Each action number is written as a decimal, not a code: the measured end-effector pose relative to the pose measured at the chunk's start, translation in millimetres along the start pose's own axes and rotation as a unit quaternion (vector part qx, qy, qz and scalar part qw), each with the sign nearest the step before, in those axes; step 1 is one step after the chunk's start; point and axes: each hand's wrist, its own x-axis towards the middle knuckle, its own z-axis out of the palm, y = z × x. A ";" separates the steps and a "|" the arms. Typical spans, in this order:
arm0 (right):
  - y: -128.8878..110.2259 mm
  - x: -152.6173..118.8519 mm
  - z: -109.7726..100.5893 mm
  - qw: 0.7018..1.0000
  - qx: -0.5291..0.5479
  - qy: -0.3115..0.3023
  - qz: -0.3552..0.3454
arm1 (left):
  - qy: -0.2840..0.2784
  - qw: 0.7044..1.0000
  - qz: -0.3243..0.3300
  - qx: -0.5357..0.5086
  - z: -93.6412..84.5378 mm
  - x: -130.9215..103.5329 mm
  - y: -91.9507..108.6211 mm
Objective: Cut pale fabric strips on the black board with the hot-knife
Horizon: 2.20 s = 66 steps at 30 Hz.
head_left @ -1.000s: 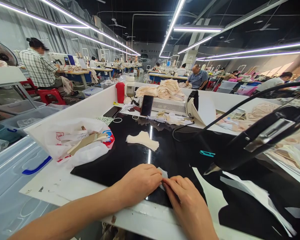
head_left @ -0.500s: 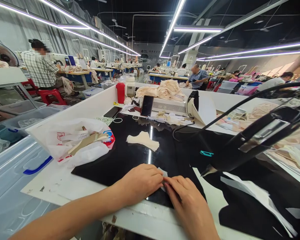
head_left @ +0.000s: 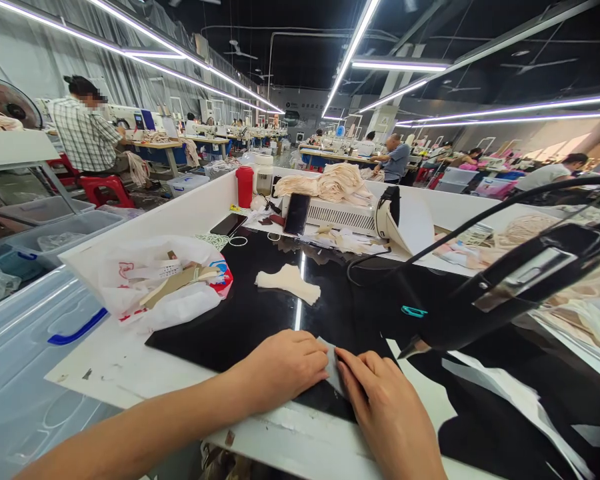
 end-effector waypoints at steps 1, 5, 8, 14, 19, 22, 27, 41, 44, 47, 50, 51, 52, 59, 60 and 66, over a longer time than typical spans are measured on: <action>0.1 0.0 -0.3 1.000 -0.002 0.002 0.000 | 0.002 1.000 -0.001 -0.001 0.2 0.1 0.0; -1.5 0.8 -0.6 1.000 0.004 0.002 -0.007 | -0.001 1.000 0.001 -0.004 2.0 0.3 0.0; -1.9 2.0 1.6 1.000 0.005 -0.005 -0.022 | -0.007 1.000 0.009 0.001 3.2 0.5 -0.1; -1.0 2.5 -0.3 0.998 -0.049 0.022 -0.023 | -0.001 1.000 0.005 0.001 2.4 0.0 -0.6; -7.2 3.4 -5.3 0.998 -0.045 0.035 -0.038 | -0.002 1.000 0.004 0.003 3.4 -0.8 -0.6; -9.4 3.2 -3.0 0.998 -0.036 0.022 -0.041 | 0.004 1.000 0.006 0.006 4.9 -0.7 -0.6; -4.1 1.3 0.1 0.997 -0.070 0.023 -0.032 | 0.010 1.000 0.011 0.007 5.7 -0.6 -1.0; -7.9 2.0 -3.8 0.997 -0.056 0.031 -0.049 | 0.015 1.000 0.009 0.014 3.6 -1.0 -0.9; -7.2 1.6 -2.3 0.997 -0.058 0.027 -0.040 | 0.013 1.000 0.015 0.018 2.8 -1.2 -0.9; -6.3 1.0 -1.5 0.997 -0.063 0.028 -0.033 | 0.014 1.000 0.013 0.014 1.9 -2.0 -0.8; -5.8 0.0 -0.6 0.998 -0.061 0.015 -0.025 | 0.020 1.000 0.005 0.003 2.0 -3.2 -1.0; -5.9 -0.2 -0.4 0.998 -0.060 0.011 -0.023 | 0.021 1.000 0.002 0.001 2.3 -3.6 -1.2; -6.2 -0.3 -0.1 0.998 -0.058 0.008 -0.021 | 0.021 1.000 -0.001 0.000 2.7 -3.9 -1.4; -9.6 2.5 1.1 0.999 -0.049 0.009 -0.001 | 0.007 1.000 -0.003 0.004 2.7 -3.6 -1.7; -10.0 2.7 1.8 0.999 -0.048 0.010 0.000 | 0.007 1.000 -0.004 0.004 2.4 -3.4 -1.7; -6.1 0.5 1.6 0.999 -0.008 0.032 0.006 | 0.002 1.000 -0.009 -0.002 2.2 -4.1 -2.7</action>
